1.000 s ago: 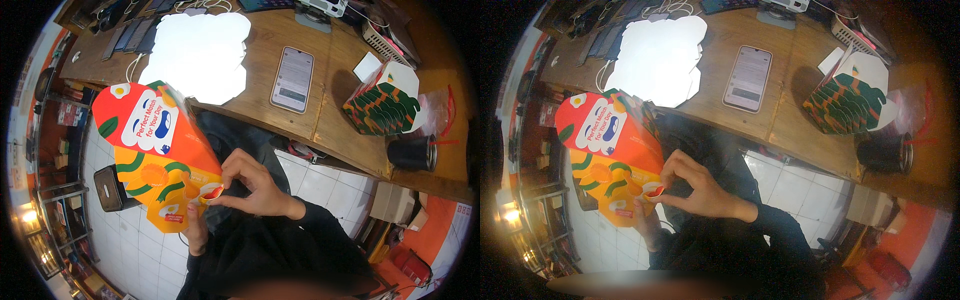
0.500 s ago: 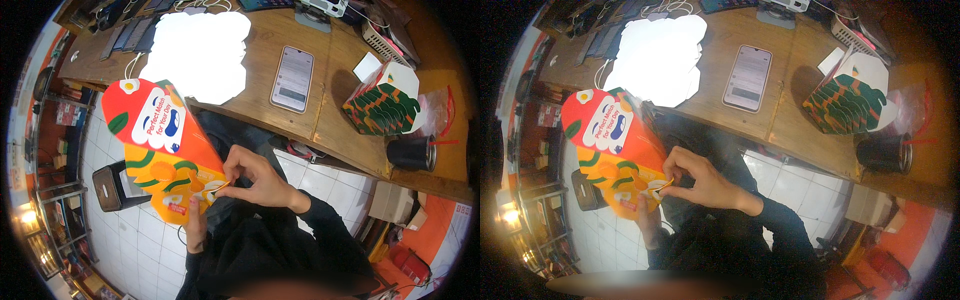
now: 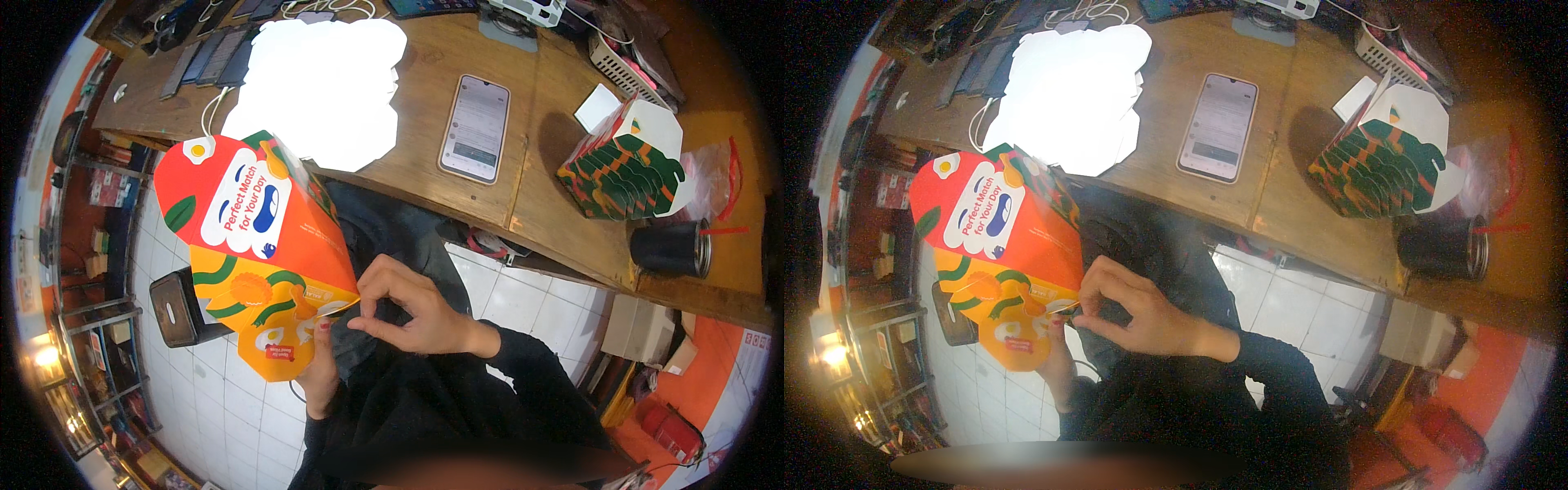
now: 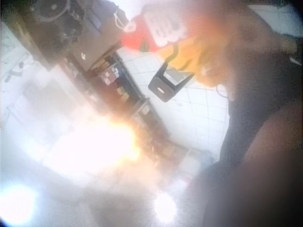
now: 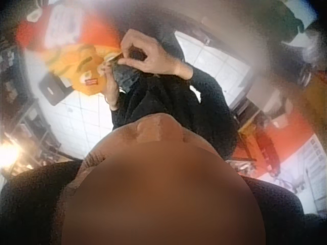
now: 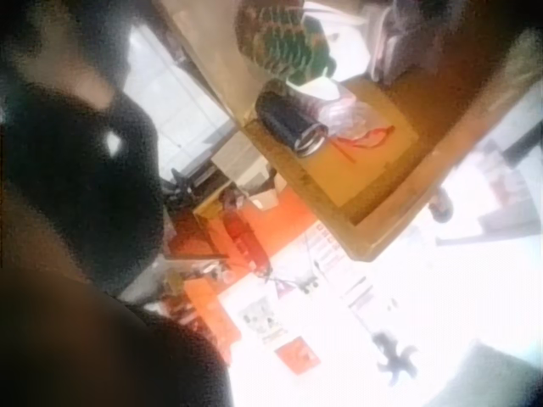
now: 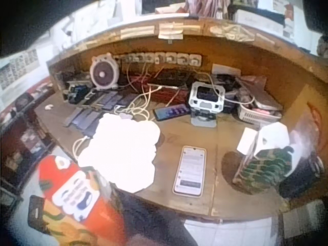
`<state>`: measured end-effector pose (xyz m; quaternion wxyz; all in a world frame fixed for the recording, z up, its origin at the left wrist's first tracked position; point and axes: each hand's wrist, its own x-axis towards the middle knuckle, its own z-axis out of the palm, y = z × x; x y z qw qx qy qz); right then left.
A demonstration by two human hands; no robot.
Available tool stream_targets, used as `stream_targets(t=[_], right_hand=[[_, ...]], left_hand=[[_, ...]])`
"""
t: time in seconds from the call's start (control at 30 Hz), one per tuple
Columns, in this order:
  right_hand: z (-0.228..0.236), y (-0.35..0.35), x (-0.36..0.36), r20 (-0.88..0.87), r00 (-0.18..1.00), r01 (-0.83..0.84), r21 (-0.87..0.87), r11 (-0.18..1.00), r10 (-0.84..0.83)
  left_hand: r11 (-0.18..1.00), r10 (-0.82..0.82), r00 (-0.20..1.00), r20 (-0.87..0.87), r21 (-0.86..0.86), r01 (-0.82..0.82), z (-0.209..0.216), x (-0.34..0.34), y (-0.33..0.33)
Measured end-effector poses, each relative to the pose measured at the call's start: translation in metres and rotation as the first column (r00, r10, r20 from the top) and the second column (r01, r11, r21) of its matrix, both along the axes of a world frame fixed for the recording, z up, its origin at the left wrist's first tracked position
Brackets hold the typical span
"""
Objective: The person folds colorful paper boxes at a counter, then moves to a food display to place roasted chicken into a box. They scoop rice from a cooker into the same box and close it.
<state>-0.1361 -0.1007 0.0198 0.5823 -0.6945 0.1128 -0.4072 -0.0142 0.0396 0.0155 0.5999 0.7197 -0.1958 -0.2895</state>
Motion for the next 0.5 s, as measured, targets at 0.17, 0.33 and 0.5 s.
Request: stream_targets(t=[0.17,0.33,0.5], right_hand=[[0.002,0.003,-0.001,-0.056,0.998,-0.002,-0.068,0.998,-0.002],[0.000,0.005,-0.005,-0.082,0.994,-0.070,0.011,0.998,0.070],[-0.007,0.005,-0.001,-0.072,0.997,-0.033,-0.014,0.999,0.032]], left_hand=[[0.986,-0.116,0.983,0.140,0.136,0.097,-0.006,-0.001,0.017],[0.937,-0.342,0.936,-0.081,0.041,0.346,-0.016,0.037,0.044],[0.958,-0.286,0.958,0.008,0.036,0.286,-0.030,0.035,0.039]])
